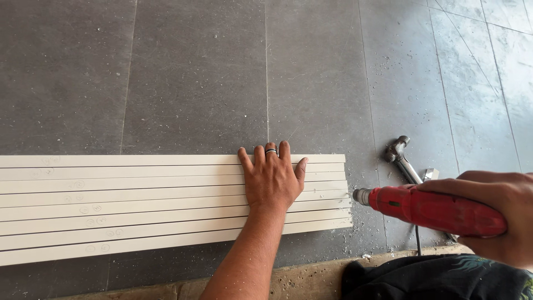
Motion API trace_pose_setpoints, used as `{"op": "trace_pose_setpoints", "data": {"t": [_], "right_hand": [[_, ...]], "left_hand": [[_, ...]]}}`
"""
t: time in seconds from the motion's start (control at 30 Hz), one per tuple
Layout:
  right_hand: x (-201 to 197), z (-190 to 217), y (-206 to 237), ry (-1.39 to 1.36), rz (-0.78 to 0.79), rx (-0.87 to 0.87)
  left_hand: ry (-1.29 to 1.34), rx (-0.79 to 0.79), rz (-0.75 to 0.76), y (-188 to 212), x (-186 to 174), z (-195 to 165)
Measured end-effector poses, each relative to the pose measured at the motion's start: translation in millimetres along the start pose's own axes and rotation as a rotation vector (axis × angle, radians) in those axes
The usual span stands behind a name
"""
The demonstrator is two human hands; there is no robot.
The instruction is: The person uses a red corded drill to make holes in a stack of white plastic strips placed on a tiled floor. They hold the stack with their left hand and operate the drill with their right hand. After drilling, they remove the drill bit and select a new one from a collection on a wooden board.
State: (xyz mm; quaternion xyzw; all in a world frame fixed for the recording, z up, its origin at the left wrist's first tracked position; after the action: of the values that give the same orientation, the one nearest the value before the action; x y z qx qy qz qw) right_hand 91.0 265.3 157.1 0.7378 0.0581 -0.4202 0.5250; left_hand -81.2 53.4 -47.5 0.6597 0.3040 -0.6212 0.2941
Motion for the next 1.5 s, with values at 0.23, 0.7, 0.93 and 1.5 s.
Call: {"op": "trace_pose_setpoints", "data": {"t": [0.23, 0.7, 0.93, 1.5], "right_hand": [[-0.5, 11.0, 6.1, 0.101, 0.028, 0.061], [-18.2, 30.3, 8.8, 0.220, 0.021, 0.009], [-9.9, 13.8, 1.7, 0.282, -0.010, -0.139], [-24.1, 34.9, -5.4, 0.689, 0.344, -0.244]], "left_hand": [[-0.023, 0.022, 0.053, -1.9, 2.1, -1.0], [-0.038, 0.031, 0.114, -1.9, -2.0, -1.7], [-0.033, 0.039, 0.120, -2.5, 1.4, -2.2], [-0.031, 0.034, 0.114, -1.8, -0.7, -1.2]]}}
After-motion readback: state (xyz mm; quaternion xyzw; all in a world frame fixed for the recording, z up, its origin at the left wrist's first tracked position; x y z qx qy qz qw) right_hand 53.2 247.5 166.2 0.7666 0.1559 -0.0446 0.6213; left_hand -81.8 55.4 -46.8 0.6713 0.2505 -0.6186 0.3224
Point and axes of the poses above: each hand's wrist, its own y-axis away from the middle knuckle, its own x-axis out of the palm, z = x × y, the point moved 3 cm from there along -y, towards the middle knuckle, and after that the axes turned 14 degrees about -y, right-handed, at the moved point
